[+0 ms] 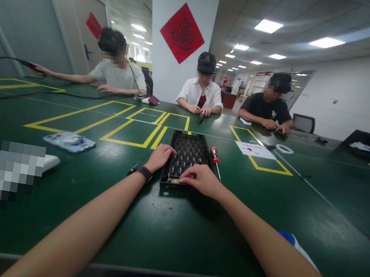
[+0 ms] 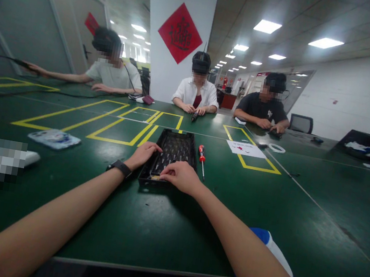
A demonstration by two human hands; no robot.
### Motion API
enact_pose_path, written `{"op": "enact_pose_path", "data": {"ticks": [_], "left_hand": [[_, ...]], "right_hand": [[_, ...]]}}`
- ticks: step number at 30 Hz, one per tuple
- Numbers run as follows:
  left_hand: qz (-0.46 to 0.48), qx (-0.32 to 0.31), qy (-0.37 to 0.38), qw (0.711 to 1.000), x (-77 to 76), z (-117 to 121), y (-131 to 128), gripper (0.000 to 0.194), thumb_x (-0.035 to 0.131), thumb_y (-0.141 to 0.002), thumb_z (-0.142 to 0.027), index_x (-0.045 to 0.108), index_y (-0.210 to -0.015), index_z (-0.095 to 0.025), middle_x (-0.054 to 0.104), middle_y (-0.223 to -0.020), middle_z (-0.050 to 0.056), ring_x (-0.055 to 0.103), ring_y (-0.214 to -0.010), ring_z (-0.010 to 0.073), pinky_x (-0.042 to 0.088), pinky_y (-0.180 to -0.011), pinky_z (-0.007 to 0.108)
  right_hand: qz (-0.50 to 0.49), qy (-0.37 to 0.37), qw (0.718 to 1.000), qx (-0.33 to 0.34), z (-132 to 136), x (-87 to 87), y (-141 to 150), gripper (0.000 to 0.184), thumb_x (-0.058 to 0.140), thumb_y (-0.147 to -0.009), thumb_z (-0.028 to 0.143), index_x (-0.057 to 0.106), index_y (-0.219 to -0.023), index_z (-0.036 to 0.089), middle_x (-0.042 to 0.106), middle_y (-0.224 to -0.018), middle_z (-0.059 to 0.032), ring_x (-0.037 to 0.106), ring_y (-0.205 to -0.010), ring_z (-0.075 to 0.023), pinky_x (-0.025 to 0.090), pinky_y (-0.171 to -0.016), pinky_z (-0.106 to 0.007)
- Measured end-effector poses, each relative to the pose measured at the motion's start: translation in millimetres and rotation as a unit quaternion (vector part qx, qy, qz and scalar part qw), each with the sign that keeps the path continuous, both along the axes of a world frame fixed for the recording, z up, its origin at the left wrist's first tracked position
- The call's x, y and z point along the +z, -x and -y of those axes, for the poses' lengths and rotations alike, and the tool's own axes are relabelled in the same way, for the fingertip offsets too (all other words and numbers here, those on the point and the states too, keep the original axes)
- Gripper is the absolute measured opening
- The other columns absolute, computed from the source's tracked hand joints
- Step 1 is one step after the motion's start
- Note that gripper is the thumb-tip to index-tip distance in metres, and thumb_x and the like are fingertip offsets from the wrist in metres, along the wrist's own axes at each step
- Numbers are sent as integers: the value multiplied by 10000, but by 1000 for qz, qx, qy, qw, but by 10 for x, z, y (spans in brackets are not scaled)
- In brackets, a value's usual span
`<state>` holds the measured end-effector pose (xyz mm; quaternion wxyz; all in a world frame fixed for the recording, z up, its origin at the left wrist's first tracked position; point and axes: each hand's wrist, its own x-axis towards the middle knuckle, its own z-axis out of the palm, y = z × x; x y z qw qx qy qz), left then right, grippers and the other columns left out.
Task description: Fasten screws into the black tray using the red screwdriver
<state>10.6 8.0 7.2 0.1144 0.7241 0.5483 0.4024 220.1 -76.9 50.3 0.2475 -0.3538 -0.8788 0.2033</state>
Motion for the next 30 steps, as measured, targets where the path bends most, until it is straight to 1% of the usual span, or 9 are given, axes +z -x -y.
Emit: {"op": "enact_pose_path", "data": {"ticks": [8,14,20,25,30], "left_hand": [[4,-1,2,1000,5,5,-2,391,295,-775,-230,681,-775,-168,662,-915,48,538,-963,196,397,-899,316],[4,0,7,1000,14,19,-4,387,300,-772,-231,682,-778,-168,663,-921,46,535,-969,194,396,-895,309],[5,-1,7,1000,5,-2,-2,390,299,-774,-233,683,-779,-164,661,-914,52,535,-962,201,394,-891,321],[10,-2,9,1000,-7,-17,7,381,306,-775,-230,682,-773,-165,659,-907,47,533,-958,199,393,-889,319],[9,-11,3,1000,-10,-17,10,384,306,-782,-221,685,-780,-156,658,-907,53,525,-959,199,392,-880,320]], "right_hand": [[-10,0,1000,-6,20,24,8,202,636,-736,343,718,-819,178,679,-728,-34,568,-661,-110,385,-635,-220],[-12,16,1000,-2,27,25,7,200,629,-742,334,710,-818,167,675,-732,-36,580,-665,-112,398,-638,-223],[-14,1,1000,-2,20,11,9,205,632,-739,342,709,-817,168,668,-721,-34,568,-655,-108,392,-628,-220],[-11,16,1000,2,15,14,6,208,626,-746,336,706,-825,161,669,-715,-33,567,-645,-102,391,-621,-215],[-12,-1,1000,0,13,15,1,199,640,-734,333,705,-814,162,661,-712,-29,550,-647,-103,380,-623,-218]]}}
